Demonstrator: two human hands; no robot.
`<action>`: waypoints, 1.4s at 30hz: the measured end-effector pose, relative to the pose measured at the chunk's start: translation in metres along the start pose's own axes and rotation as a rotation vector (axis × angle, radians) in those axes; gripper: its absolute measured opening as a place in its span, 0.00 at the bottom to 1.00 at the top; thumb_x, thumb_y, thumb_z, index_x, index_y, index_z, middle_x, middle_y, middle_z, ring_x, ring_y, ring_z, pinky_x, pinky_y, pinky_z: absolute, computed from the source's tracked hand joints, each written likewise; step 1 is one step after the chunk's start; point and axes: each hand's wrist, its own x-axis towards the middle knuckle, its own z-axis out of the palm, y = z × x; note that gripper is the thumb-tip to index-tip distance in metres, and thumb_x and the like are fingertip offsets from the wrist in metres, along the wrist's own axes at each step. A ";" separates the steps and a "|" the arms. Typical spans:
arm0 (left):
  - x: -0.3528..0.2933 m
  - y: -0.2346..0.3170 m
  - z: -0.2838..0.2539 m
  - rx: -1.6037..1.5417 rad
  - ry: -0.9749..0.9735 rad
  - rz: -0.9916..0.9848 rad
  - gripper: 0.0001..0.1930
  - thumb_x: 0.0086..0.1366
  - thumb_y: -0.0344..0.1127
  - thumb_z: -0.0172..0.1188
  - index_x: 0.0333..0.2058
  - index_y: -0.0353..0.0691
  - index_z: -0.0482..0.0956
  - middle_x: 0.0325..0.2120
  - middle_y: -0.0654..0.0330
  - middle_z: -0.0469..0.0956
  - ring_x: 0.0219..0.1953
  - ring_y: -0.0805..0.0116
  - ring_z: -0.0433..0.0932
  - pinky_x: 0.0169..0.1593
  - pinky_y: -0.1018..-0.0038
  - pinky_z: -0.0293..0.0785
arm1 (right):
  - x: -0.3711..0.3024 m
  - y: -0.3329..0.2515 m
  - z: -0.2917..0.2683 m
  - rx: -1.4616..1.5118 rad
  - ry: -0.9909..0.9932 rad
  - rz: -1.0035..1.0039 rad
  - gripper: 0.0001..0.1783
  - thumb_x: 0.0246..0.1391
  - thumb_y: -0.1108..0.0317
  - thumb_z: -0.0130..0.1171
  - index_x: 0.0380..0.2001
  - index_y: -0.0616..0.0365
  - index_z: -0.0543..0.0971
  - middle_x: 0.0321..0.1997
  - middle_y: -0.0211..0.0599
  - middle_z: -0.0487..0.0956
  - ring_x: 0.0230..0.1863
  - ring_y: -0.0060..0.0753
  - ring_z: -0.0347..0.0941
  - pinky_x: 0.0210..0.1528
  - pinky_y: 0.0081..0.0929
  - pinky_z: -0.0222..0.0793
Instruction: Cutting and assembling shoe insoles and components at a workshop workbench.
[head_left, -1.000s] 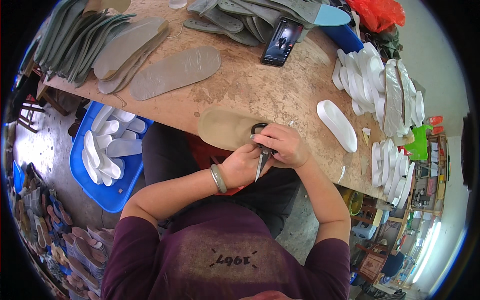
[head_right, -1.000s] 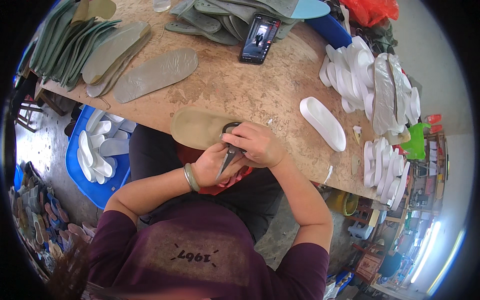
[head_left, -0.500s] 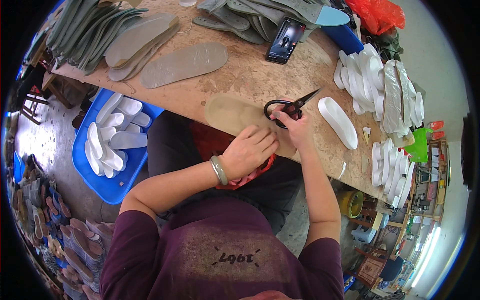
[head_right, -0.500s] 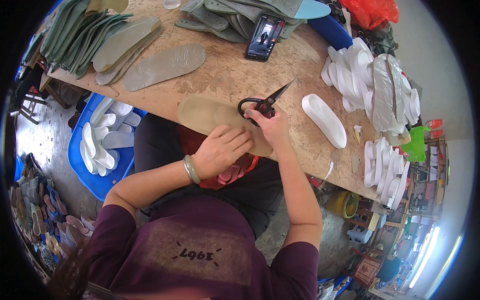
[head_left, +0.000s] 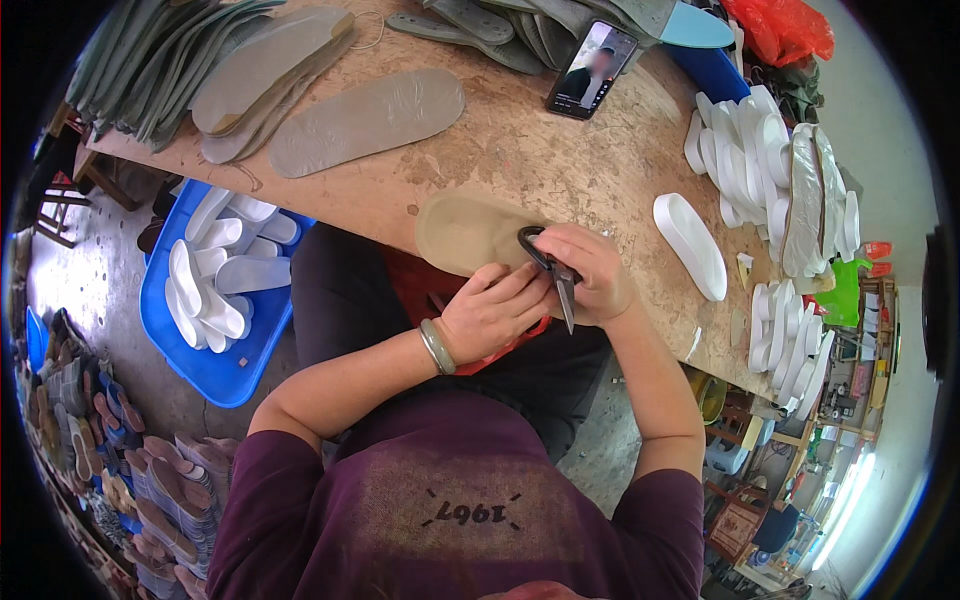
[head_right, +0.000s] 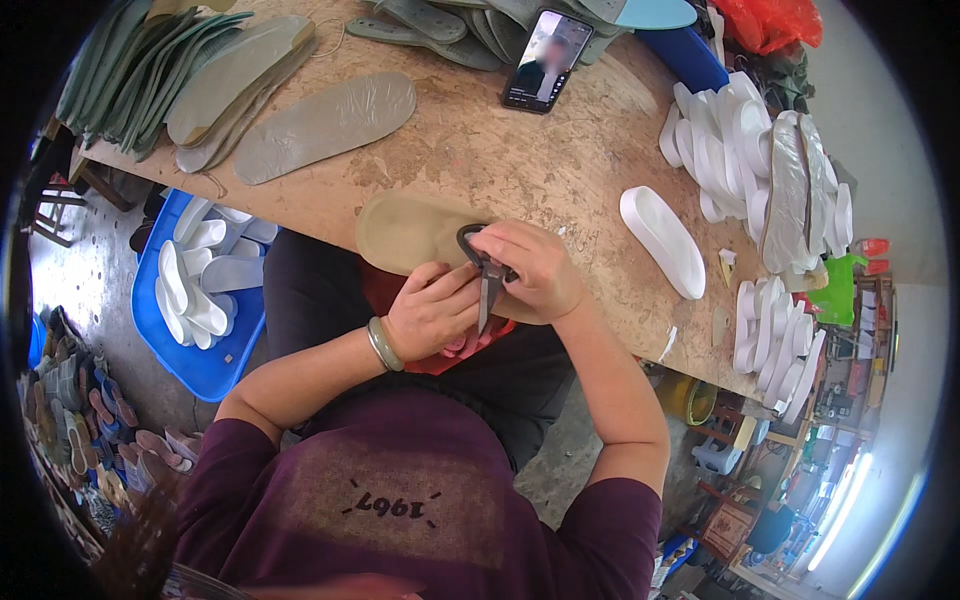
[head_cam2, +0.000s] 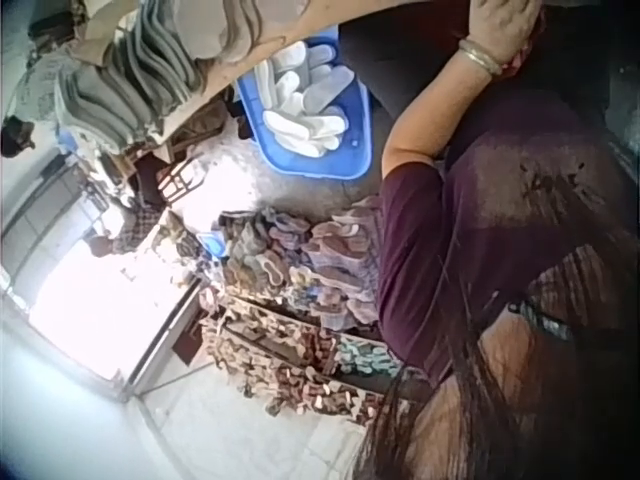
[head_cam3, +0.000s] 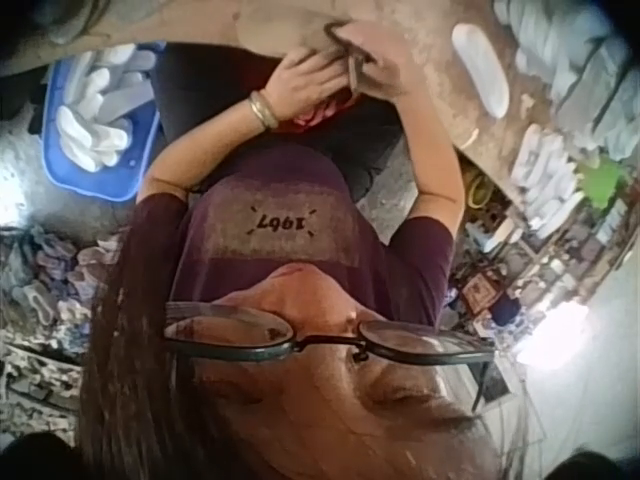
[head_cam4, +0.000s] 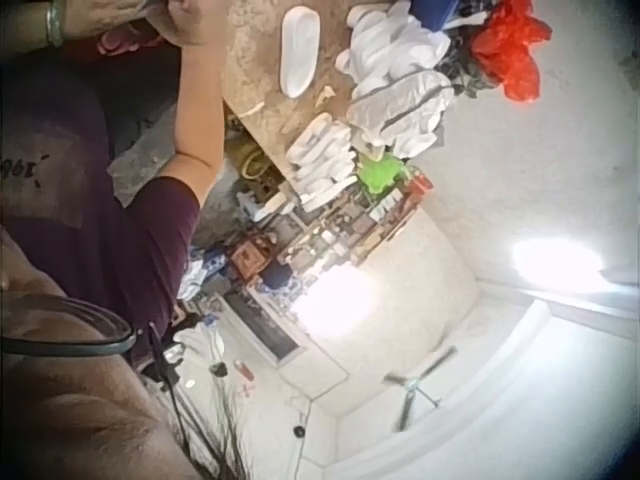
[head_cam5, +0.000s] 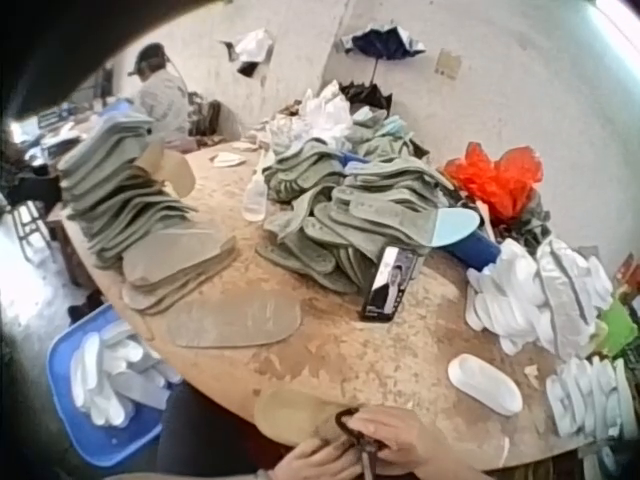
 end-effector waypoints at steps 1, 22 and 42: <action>0.000 0.001 0.000 -0.005 -0.001 -0.007 0.18 0.58 0.37 0.55 0.47 0.46 0.81 0.50 0.64 0.78 0.56 0.66 0.74 0.56 0.65 0.67 | -0.003 0.002 0.005 -0.001 -0.001 -0.002 0.19 0.38 0.78 0.66 0.40 0.61 0.82 0.38 0.44 0.82 0.41 0.50 0.80 0.47 0.35 0.78; -0.016 -0.007 -0.004 0.009 0.015 -0.100 0.15 0.57 0.37 0.57 0.44 0.47 0.81 0.51 0.66 0.75 0.57 0.68 0.72 0.62 0.63 0.63 | 0.016 -0.015 0.005 0.013 -0.097 -0.095 0.26 0.34 0.80 0.68 0.43 0.54 0.82 0.36 0.39 0.82 0.37 0.44 0.79 0.37 0.33 0.76; -0.016 -0.008 -0.002 -0.101 0.108 -0.094 0.16 0.54 0.33 0.59 0.42 0.46 0.84 0.46 0.66 0.80 0.54 0.67 0.74 0.59 0.62 0.65 | 0.028 -0.019 0.019 -0.056 -0.092 -0.129 0.27 0.33 0.81 0.63 0.43 0.55 0.82 0.39 0.39 0.81 0.39 0.45 0.79 0.39 0.35 0.76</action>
